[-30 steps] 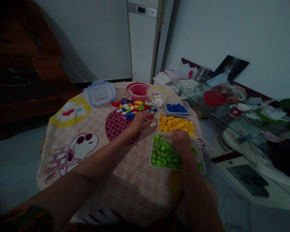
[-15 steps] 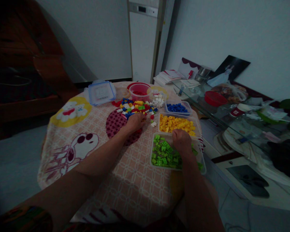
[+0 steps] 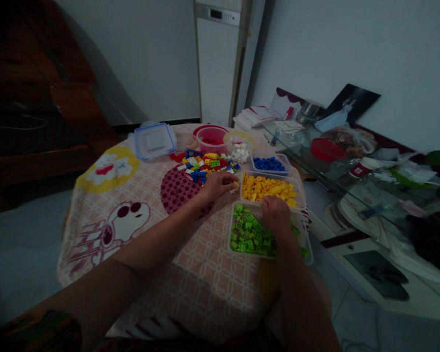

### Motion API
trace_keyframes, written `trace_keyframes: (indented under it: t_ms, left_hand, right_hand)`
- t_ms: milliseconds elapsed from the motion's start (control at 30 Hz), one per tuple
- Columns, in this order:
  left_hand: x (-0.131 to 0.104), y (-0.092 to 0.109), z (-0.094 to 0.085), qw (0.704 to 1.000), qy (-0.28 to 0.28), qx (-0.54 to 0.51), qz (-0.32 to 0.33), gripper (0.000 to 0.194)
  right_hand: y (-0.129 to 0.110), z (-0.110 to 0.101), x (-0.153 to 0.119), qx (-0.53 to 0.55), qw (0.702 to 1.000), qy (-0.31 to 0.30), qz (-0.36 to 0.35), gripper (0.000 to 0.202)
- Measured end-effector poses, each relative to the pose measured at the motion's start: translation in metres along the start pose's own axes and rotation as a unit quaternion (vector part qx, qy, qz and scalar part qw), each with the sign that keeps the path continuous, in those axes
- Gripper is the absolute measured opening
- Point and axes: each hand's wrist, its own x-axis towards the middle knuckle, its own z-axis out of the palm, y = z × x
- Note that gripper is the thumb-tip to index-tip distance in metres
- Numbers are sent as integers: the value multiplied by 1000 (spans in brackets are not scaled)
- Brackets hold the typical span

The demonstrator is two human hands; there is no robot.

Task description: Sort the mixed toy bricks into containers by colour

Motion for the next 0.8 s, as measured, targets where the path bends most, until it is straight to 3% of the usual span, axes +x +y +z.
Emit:
trace_keyframes:
  t_ms: [200, 433, 633, 800]
  left_hand:
    - [-5, 8, 13, 996, -15, -51, 66, 37]
    - [0, -13, 3, 996, 20, 81, 13, 39]
    - [-2, -23, 17, 986, -50, 156, 42, 47]
    - [-6, -22, 20, 974, -88, 197, 67, 35]
  right_hand:
    - [1, 2, 0, 21, 1000, 8, -3, 32]
    - [0, 2, -1, 25, 999, 21, -4, 32]
    - [1, 3, 0, 10, 1000, 7, -6, 29]
    - [-2, 1, -1, 3, 1000, -3, 3, 30]
